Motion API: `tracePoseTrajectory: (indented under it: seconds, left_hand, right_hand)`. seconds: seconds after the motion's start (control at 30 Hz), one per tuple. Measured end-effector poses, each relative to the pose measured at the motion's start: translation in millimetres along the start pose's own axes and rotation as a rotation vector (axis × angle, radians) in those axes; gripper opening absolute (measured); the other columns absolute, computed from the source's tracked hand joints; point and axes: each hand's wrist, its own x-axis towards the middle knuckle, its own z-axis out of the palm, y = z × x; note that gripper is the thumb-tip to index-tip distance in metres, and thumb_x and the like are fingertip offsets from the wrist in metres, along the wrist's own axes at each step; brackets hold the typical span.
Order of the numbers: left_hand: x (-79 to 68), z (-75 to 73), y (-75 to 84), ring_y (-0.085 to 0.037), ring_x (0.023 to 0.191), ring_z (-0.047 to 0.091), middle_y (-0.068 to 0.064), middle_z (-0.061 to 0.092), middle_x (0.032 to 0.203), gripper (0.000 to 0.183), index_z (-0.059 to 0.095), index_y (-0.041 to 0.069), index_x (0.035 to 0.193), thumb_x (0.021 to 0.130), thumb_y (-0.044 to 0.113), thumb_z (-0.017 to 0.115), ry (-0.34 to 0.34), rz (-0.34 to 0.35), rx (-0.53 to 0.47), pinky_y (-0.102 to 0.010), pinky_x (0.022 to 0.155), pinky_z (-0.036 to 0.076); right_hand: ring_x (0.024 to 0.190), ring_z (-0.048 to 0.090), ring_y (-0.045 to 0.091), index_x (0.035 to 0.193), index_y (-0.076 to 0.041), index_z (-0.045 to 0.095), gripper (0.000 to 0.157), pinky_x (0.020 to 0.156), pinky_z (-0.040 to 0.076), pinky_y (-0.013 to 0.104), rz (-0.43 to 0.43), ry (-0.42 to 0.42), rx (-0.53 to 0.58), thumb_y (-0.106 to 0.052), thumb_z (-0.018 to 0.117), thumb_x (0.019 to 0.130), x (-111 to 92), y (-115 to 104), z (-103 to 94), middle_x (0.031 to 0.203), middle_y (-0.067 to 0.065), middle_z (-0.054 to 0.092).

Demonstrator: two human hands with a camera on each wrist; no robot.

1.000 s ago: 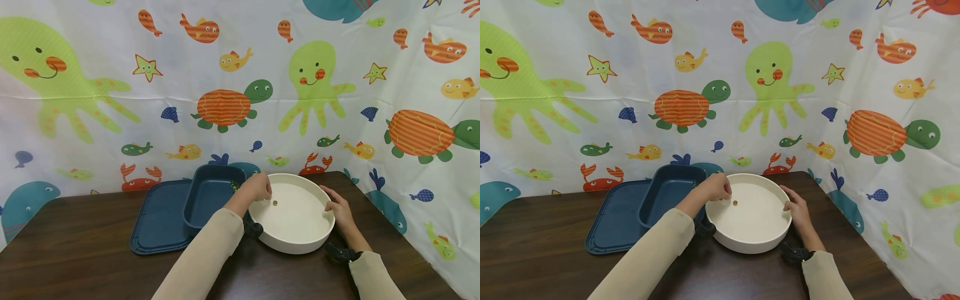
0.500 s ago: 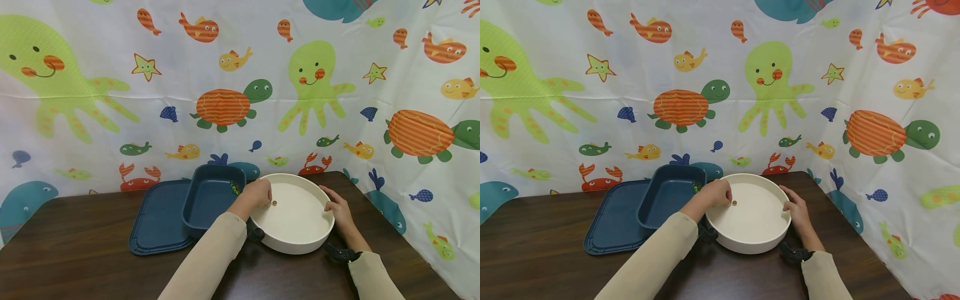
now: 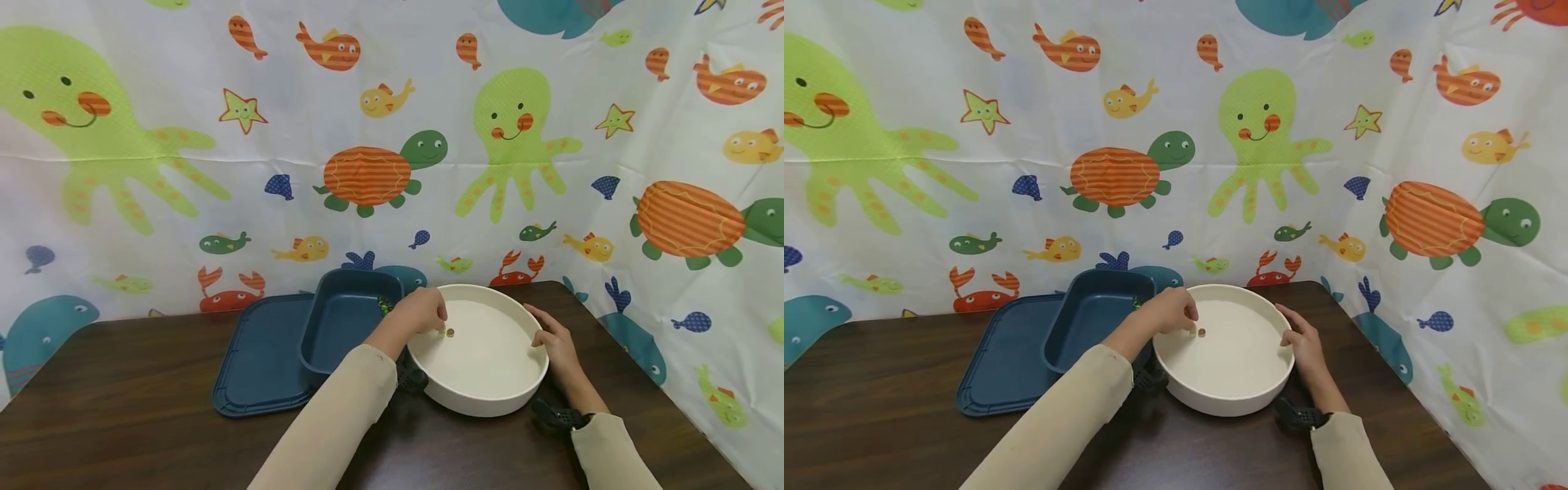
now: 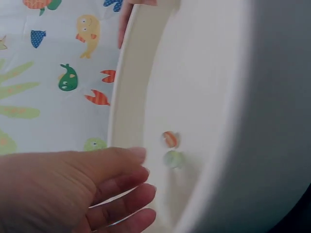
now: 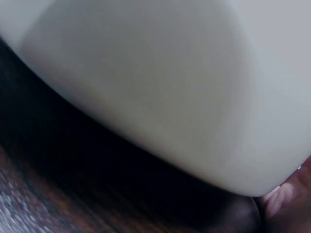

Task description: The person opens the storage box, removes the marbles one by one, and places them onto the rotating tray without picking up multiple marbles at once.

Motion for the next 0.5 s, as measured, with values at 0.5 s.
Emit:
tracePoseTrajectory:
  seconds: [0.5]
  left_hand:
    - [-18.2, -46.6, -37.2, -0.014, 0.055, 0.048, -0.006, 0.060, 0.067, 0.018, 0.074, 0.011, 0.089, 0.093, 0.020, 0.060, 0.102, -0.075, -0.059, -0.027, 0.051, 0.039]
  right_hand:
    - [0.125, 0.045, 0.025, 0.144, -0.009, 0.042, 0.068, 0.084, 0.044, 0.010, 0.008, -0.006, -0.005, 0.007, 0.039, 0.078, -1, 0, 1.3, 0.151, 0.012, 0.038]
